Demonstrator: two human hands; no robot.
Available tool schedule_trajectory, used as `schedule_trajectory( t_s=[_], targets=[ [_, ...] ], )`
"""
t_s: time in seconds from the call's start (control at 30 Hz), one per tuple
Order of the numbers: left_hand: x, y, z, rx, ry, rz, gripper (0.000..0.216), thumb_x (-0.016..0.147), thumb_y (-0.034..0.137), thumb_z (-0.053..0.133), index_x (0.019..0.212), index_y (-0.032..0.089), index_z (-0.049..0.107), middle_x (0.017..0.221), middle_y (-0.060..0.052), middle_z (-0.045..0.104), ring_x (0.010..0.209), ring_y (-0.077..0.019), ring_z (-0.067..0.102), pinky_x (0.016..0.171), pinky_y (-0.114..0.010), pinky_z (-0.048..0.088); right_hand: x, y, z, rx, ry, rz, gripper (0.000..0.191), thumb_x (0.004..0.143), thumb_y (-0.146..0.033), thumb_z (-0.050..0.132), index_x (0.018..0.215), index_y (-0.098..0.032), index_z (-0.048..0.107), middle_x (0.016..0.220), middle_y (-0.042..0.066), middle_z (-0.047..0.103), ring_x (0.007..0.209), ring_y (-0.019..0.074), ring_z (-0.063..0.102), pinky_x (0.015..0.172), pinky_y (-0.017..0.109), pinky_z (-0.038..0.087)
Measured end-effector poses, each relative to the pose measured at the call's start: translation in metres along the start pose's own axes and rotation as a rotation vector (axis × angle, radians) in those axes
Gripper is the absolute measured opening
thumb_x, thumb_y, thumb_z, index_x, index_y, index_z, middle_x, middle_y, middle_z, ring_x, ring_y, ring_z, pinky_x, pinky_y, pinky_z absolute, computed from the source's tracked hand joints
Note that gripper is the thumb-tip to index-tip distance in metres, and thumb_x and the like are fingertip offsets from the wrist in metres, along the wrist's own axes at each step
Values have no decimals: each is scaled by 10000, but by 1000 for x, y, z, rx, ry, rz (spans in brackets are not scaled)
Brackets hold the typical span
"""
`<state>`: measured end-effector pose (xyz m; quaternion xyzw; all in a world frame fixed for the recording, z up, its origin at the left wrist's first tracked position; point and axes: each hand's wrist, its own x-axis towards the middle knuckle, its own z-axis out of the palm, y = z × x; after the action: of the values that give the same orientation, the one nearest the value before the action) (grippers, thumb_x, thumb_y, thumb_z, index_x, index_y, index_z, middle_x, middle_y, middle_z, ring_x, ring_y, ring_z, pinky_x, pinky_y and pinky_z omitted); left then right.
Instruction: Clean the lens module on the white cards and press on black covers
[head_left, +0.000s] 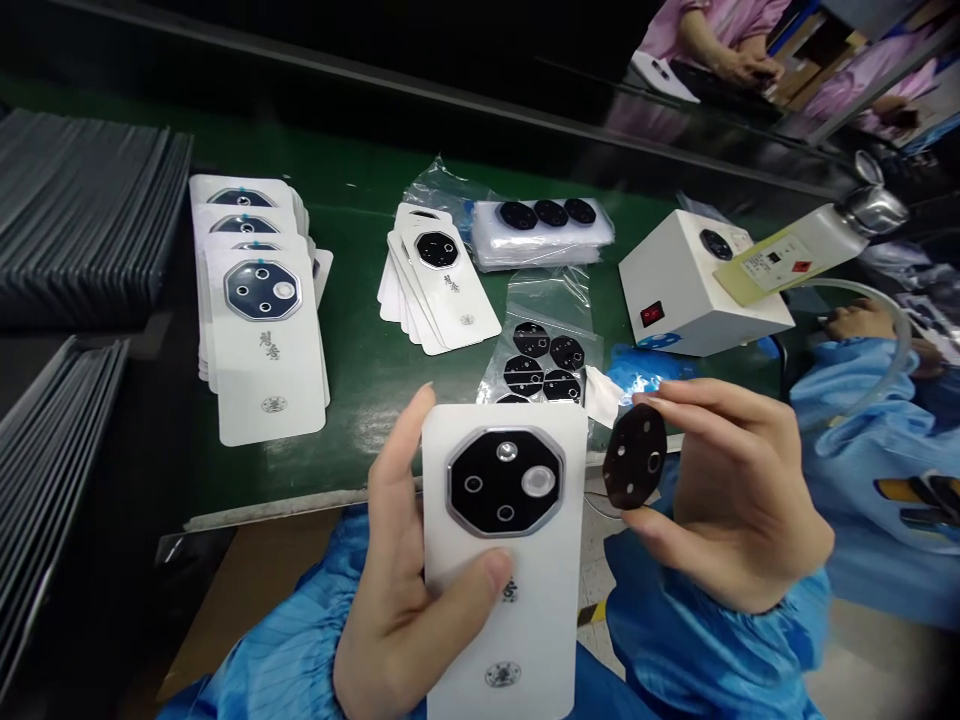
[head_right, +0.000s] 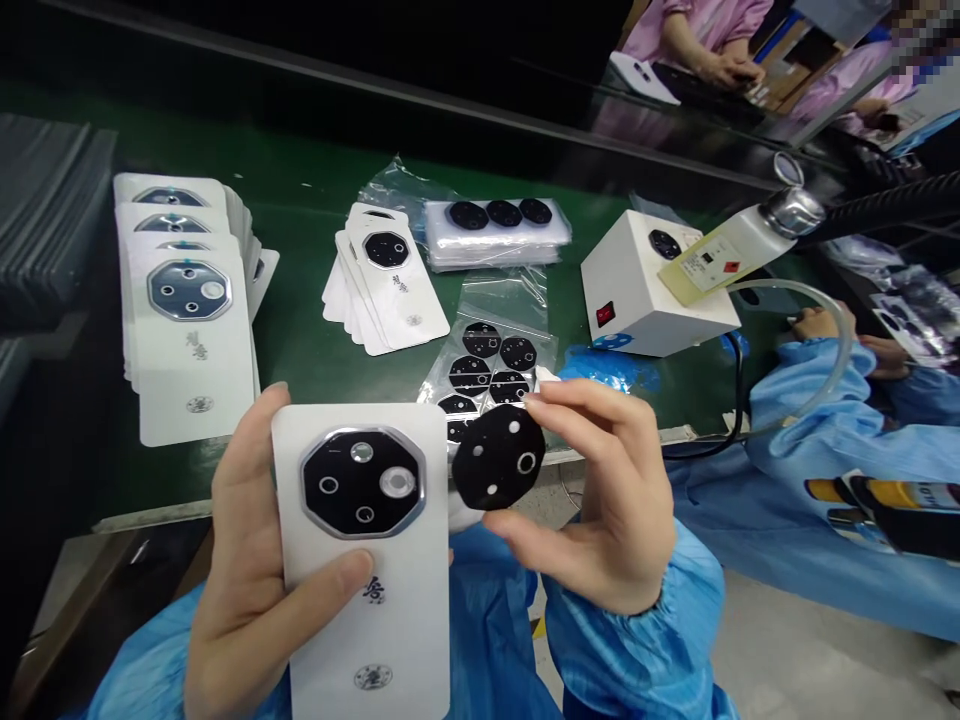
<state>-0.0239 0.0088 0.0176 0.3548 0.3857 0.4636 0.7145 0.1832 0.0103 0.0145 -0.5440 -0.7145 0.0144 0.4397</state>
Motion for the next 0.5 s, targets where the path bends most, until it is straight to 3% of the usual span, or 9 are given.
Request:
schedule_trajectory(
  t_s=[0.2, 0.3, 0.5],
  targets=[
    [1, -1, 0, 18, -14, -26, 676, 861, 126, 575, 1305, 574, 328, 1106, 134, 673, 937, -121, 688, 717, -159, 592, 2, -13, 9, -3, 35, -101, 529, 770, -502, 636, 1260, -327, 540, 1142, 70, 552, 994, 284, 577, 795, 475, 536],
    [3, -5, -1, 137, -5, 33, 700, 849, 143, 593, 1316, 579, 308, 1182, 156, 635, 1017, -118, 653, 794, -163, 566, -5, -22, 10, -9, -1, -124, 582, 771, -514, 634, 1296, -298, 507, 1149, 79, 546, 935, 267, 603, 782, 462, 543],
    [3, -11, -1, 248, 17, 171, 721, 851, 110, 571, 1382, 496, 271, 1218, 99, 616, 1106, -178, 608, 941, -282, 510, -12, -28, 7, -62, -130, -117, 623, 782, -441, 650, 1349, -304, 431, 1172, 79, 539, 994, 278, 596, 860, 481, 516]
  ],
)
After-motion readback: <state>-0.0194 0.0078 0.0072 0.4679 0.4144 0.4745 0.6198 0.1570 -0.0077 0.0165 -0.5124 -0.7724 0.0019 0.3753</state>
